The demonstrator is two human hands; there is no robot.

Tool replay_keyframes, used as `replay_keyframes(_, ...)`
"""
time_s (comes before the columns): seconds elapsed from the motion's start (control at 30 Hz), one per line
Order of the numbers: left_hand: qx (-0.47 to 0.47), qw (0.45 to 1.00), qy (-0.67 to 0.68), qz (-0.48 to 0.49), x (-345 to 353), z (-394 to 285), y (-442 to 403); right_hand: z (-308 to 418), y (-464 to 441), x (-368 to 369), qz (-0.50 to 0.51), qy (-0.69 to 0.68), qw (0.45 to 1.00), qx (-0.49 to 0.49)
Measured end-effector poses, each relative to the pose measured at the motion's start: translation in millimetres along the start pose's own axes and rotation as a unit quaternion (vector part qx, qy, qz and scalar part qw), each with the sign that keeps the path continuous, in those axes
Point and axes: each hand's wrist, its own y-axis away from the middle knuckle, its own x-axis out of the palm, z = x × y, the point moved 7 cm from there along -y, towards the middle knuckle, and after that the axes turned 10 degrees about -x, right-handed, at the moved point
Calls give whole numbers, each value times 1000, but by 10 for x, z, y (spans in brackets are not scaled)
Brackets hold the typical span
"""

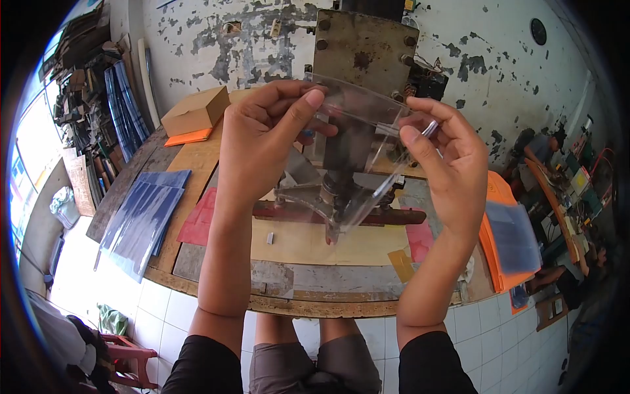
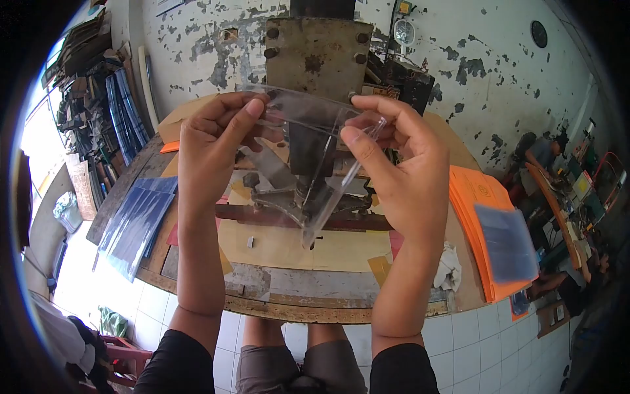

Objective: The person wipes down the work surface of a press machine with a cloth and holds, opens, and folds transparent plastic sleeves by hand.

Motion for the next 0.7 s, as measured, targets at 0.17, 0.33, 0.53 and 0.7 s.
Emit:
replay_keyframes(0.17, -5, 1000, -5, 2, 47, -8, 22, -40, -3, -54, -25, -30, 999, 14)
replay_keyframes(0.33, -5, 1000, -2, 7, 49, 6, 14, -37, -7, -56, -29, -43, 999, 6)
replay_keyframes(0.53, -16, 1000, 8, 6, 59, 16, 14, -55, -11, -77, -30, -41, 999, -8)
replay_keyframes(0.7, -18, 1000, -3, 9, 53, 41, 5, -72, -11, -74, -30, -50, 998, 1)
